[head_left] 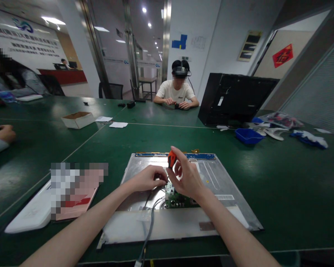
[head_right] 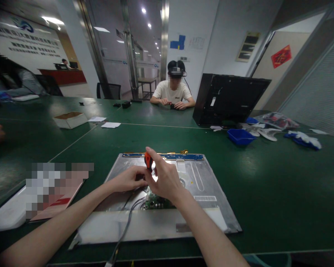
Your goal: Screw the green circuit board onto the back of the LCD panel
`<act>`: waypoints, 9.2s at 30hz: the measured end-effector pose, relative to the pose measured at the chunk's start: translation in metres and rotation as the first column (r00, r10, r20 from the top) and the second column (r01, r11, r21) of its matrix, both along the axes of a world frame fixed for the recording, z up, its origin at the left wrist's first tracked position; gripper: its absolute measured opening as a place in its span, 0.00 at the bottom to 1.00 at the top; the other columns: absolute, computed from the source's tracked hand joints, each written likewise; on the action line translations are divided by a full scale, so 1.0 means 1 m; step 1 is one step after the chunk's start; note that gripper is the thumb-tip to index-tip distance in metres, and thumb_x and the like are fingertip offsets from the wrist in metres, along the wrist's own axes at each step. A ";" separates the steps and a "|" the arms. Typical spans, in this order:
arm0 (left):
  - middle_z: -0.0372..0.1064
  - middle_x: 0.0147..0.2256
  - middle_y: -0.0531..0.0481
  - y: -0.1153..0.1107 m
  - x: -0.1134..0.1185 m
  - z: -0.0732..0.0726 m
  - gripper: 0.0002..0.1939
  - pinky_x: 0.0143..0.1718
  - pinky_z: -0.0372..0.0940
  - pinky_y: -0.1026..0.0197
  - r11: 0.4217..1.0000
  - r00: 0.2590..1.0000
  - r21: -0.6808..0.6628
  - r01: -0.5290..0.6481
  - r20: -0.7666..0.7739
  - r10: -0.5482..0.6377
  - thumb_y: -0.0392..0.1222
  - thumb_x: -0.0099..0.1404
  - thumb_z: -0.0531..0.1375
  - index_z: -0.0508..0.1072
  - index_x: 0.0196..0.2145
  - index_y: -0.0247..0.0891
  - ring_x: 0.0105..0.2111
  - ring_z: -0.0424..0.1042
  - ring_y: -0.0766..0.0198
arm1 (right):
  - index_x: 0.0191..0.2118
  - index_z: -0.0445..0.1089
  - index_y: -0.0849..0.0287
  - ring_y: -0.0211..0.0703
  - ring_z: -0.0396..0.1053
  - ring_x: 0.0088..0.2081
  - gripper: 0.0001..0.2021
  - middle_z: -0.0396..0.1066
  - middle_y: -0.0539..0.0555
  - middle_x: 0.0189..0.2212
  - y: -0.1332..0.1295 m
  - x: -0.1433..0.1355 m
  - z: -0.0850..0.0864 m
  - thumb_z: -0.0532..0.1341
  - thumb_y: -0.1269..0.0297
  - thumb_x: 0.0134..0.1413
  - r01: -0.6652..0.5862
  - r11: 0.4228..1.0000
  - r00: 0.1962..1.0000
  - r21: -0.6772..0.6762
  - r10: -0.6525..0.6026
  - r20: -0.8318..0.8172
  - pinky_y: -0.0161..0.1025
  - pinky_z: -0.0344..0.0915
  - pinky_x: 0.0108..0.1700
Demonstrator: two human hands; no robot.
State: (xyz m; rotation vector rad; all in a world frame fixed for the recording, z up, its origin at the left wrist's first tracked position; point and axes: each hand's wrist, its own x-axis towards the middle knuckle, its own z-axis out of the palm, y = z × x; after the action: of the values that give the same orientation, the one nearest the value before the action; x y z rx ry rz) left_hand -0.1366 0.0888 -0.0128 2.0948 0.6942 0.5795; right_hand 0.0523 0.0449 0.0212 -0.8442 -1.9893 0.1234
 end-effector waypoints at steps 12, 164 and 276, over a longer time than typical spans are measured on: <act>0.71 0.30 0.52 -0.001 0.000 0.004 0.04 0.35 0.63 0.63 1.000 1.000 0.014 0.009 0.007 -0.009 0.31 0.58 0.61 0.74 0.33 0.36 0.31 0.69 0.64 | 0.63 0.46 0.51 0.32 0.59 0.21 0.31 0.66 0.46 0.30 0.002 0.000 0.001 0.58 0.68 0.57 0.014 0.998 1.000 0.054 -0.014 -0.009 0.33 0.55 0.22; 0.71 0.30 0.51 0.000 0.001 0.002 0.03 0.35 0.64 0.62 1.000 0.998 0.001 -0.026 -0.056 0.026 0.33 0.59 0.60 0.73 0.33 0.35 0.31 0.69 0.63 | 0.61 0.50 0.51 0.35 0.63 0.24 0.27 0.69 0.50 0.34 0.001 0.001 0.003 0.58 0.68 0.58 0.063 0.995 0.998 0.072 -0.062 -0.014 0.36 0.60 0.25; 0.72 0.27 0.50 -0.011 0.008 0.001 0.03 0.30 0.62 0.64 0.980 0.992 0.173 -0.098 -0.067 0.111 0.34 0.61 0.59 0.73 0.31 0.35 0.27 0.69 0.65 | 0.36 0.64 0.57 0.36 0.59 0.23 0.14 0.69 0.48 0.23 0.011 0.006 0.091 0.57 0.50 0.58 0.136 0.988 0.738 -0.068 -0.055 0.672 0.37 0.41 0.26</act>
State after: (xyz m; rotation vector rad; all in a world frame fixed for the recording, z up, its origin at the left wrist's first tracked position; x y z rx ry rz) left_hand -0.1282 0.0782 -0.0122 2.2586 0.8279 0.6381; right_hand 0.0586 0.0557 0.1121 -1.1822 -2.6240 -0.1593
